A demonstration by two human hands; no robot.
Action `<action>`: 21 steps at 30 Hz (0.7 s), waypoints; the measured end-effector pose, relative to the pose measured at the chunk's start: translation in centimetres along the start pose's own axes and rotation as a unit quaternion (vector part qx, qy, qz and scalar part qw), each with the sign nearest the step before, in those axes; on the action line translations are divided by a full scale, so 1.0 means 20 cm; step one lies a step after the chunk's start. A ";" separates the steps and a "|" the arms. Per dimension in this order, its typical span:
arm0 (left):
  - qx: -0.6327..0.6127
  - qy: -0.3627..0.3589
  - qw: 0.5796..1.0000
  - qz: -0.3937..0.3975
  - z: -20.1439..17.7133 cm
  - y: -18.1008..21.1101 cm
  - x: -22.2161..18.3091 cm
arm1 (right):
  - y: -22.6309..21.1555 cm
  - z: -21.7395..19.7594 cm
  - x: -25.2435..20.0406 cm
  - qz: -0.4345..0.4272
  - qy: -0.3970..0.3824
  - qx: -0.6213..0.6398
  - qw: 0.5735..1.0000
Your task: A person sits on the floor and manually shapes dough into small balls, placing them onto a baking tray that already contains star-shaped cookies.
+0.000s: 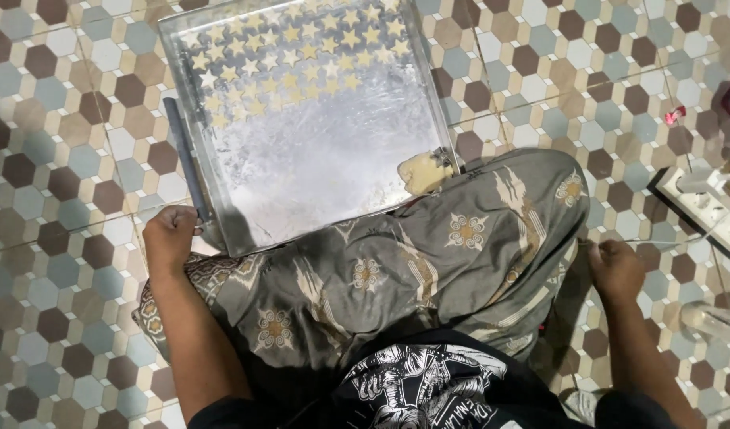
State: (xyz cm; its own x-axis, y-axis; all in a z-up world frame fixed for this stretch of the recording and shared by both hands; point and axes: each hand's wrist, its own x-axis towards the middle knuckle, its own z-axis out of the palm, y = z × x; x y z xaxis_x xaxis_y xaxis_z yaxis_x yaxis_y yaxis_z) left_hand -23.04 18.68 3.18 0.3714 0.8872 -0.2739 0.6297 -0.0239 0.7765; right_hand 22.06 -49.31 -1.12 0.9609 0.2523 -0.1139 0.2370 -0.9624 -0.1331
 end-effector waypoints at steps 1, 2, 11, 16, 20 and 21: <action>0.002 -0.007 1.000 0.001 -0.02 -0.01 0.01 | -0.03 -0.06 -0.09 0.007 -0.001 -0.002 1.000; -0.011 -0.008 1.000 0.015 -0.02 -0.02 0.01 | -0.04 -0.14 -0.19 0.071 -0.078 0.015 0.994; -0.007 -0.021 0.999 0.040 -0.01 -0.02 -0.01 | 0.34 0.10 -0.88 0.095 -0.102 -0.016 0.990; 0.010 -0.014 1.000 0.025 0.00 0.00 -0.03 | 0.31 0.15 -0.99 0.079 -0.085 -0.038 0.993; 0.001 -0.008 1.000 0.029 -0.01 -0.01 -0.04 | 0.37 0.23 -1.00 0.035 -0.043 -0.099 0.994; 0.017 -0.002 1.000 0.026 -0.01 0.00 -0.05 | 0.38 0.25 -1.00 0.004 -0.003 -0.093 0.996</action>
State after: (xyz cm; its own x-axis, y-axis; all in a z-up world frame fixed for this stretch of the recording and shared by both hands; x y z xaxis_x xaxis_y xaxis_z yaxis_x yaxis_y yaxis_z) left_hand -23.46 17.92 3.56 0.4067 0.8826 -0.2358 0.6325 -0.0858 0.7698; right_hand 3.90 -61.14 -4.71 0.9621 0.2442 -0.1210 0.2517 -0.9664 0.0516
